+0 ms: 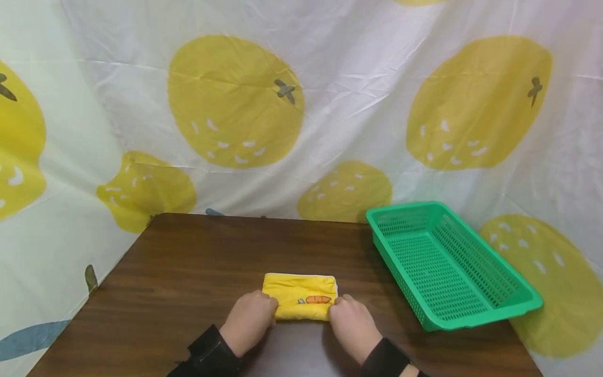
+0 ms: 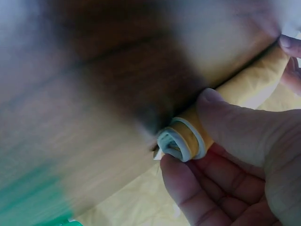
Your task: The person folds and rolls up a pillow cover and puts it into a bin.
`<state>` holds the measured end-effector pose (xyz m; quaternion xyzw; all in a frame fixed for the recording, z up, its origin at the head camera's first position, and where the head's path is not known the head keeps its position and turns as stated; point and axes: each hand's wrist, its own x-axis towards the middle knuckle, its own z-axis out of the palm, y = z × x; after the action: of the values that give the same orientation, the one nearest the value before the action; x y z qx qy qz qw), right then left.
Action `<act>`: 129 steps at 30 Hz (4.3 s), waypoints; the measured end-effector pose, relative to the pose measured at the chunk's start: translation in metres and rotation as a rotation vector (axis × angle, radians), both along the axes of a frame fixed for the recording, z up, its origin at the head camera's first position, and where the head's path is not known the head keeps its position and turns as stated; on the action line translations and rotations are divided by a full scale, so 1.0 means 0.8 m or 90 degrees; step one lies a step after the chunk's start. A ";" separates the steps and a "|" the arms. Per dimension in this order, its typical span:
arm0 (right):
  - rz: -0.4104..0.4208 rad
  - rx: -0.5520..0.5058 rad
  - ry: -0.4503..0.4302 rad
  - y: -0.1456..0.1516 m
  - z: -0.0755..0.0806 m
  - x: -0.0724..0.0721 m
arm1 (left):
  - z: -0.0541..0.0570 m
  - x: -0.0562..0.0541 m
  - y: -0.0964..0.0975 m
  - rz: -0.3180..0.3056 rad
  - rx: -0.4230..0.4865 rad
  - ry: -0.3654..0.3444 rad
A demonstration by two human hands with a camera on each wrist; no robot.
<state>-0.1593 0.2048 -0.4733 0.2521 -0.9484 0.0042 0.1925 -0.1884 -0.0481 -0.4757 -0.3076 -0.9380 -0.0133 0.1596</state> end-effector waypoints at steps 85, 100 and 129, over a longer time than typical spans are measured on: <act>0.030 0.040 -0.035 -0.007 0.014 -0.031 | 0.014 -0.003 0.017 0.028 -0.161 -0.013; 0.009 0.000 -0.083 -0.006 0.011 -0.037 | 0.007 -0.011 0.000 0.000 -0.086 0.031; 0.006 0.013 -0.083 -0.008 0.015 -0.038 | 0.003 -0.025 0.001 0.015 -0.109 0.033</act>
<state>-0.1900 0.1984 -0.4612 0.2580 -0.9575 0.0118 0.1280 -0.2085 -0.0475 -0.4730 -0.3092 -0.9348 0.0766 0.1568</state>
